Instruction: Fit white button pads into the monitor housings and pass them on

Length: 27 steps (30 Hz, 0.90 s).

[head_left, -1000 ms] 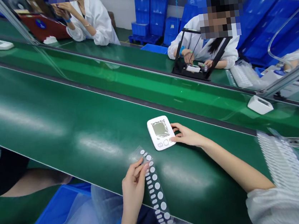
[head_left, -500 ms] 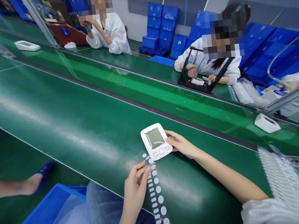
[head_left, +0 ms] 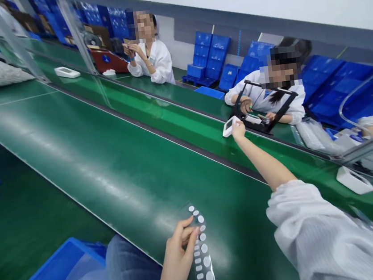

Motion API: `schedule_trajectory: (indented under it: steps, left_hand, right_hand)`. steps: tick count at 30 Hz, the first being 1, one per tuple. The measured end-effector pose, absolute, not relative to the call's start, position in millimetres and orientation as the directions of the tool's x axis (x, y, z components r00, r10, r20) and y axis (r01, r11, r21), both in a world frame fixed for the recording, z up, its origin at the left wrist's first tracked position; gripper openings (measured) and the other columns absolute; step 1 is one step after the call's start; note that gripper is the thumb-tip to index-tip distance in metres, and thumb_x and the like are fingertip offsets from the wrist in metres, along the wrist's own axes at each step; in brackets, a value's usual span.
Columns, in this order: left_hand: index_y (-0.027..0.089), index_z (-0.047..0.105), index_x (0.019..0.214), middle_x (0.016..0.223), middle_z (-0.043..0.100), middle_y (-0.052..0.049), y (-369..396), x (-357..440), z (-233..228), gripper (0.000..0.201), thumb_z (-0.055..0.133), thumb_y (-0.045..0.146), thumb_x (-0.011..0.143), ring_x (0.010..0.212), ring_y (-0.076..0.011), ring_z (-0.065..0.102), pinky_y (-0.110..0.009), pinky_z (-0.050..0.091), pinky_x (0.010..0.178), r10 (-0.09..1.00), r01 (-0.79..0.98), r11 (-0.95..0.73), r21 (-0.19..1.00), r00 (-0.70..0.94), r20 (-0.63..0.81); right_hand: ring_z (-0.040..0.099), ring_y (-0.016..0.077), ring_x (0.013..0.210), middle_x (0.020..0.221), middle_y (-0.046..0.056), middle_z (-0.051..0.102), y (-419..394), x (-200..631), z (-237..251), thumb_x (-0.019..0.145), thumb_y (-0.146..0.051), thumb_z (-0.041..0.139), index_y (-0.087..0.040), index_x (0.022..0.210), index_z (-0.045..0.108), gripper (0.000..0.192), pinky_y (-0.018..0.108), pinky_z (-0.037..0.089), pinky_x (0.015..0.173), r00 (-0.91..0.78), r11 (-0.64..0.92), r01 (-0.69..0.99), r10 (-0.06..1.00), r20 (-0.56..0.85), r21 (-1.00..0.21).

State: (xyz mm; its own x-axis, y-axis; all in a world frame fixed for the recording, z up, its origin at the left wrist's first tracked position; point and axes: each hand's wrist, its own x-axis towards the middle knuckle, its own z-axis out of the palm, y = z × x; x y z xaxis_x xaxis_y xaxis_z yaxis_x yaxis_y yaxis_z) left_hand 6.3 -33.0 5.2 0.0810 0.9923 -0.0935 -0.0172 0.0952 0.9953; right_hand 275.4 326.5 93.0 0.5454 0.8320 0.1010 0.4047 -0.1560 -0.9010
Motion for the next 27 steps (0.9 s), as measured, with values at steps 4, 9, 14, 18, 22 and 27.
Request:
schedule_trajectory:
  steps: [4, 9, 14, 18, 22, 27]
  left_hand:
    - [0.018, 0.051, 0.112, 0.096, 0.076, -0.007, -34, 9, 13, 0.029, 0.052, 0.040, 0.092, 0.085, -0.0189, 0.072, -0.028, 0.055, 0.080, 0.993, 0.014, 0.081, 0.997, 0.080, -0.082]
    - [0.019, 0.051, 0.113, 0.098, 0.075, -0.006, -34, 10, 16, 0.028, 0.051, 0.037, 0.093, 0.088, -0.0178, 0.072, -0.027, 0.054, 0.082, 0.993, 0.002, 0.075, 0.997, 0.086, -0.075]
    - [0.019, 0.052, 0.113, 0.096, 0.075, -0.006, -33, 9, 17, 0.026, 0.052, 0.035, 0.093, 0.088, -0.0174, 0.071, -0.026, 0.054, 0.082, 0.994, -0.006, 0.056, 0.998, 0.090, -0.055]
    - [0.018, 0.053, 0.115, 0.092, 0.075, -0.004, -33, 10, 22, 0.027, 0.052, 0.034, 0.093, 0.086, -0.0167, 0.071, -0.026, 0.054, 0.079, 0.991, -0.013, 0.072, 0.997, 0.111, -0.070]
    - [0.016, 0.055, 0.115, 0.091, 0.075, -0.006, -31, 11, 25, 0.029, 0.054, 0.034, 0.092, 0.086, -0.0184, 0.071, -0.028, 0.055, 0.078, 0.995, -0.018, 0.080, 0.997, 0.066, -0.078]
    - [0.012, 0.058, 0.114, 0.094, 0.075, -0.011, -32, 12, 30, 0.032, 0.058, 0.031, 0.089, 0.085, -0.0197, 0.072, -0.028, 0.056, 0.075, 0.998, 0.045, 0.060, 0.997, 0.004, -0.060]
  right_hand:
    - [0.056, 0.0224, 0.112, 0.120, 0.010, 0.059, 368, 284, 89, 0.092, -0.022, 0.057, -0.012, 0.115, 0.057, 0.025, 0.044, 0.045, 0.097, 0.594, -0.219, 0.500, 0.791, 0.148, -0.838]
    - [0.054, 0.0237, 0.113, 0.121, 0.011, 0.057, 377, 293, 87, 0.093, -0.029, 0.054, -0.013, 0.121, 0.056, 0.032, 0.045, 0.041, 0.099, 0.570, -0.254, 0.584, 0.805, 0.166, -0.771]
    - [0.040, 0.0342, 0.128, 0.133, 0.025, 0.044, 348, 281, 99, 0.095, -0.033, 0.039, -0.005, 0.129, 0.048, 0.046, 0.053, 0.028, 0.107, 0.507, -0.189, 0.697, 0.812, 0.289, -0.692]
    - [0.025, 0.0243, 0.141, 0.149, 0.012, 0.032, 288, 230, 110, 0.091, -0.034, 0.043, -0.017, 0.137, 0.043, 0.048, 0.044, 0.022, 0.115, 0.129, 0.194, 0.813, 0.860, 0.494, -0.549]
    - [0.042, 0.0273, 0.131, 0.136, 0.004, 0.051, 178, 169, 125, 0.088, -0.036, 0.053, -0.030, 0.129, 0.054, 0.042, 0.049, 0.040, 0.103, -0.660, 0.829, 0.496, 0.554, 0.508, -0.258]
    - [0.060, 0.0187, 0.104, 0.124, -0.004, 0.060, 42, 136, 142, 0.083, -0.040, 0.065, -0.034, 0.116, 0.062, 0.034, 0.036, 0.056, 0.079, -0.968, 0.809, 0.248, 0.232, -0.098, -0.533]
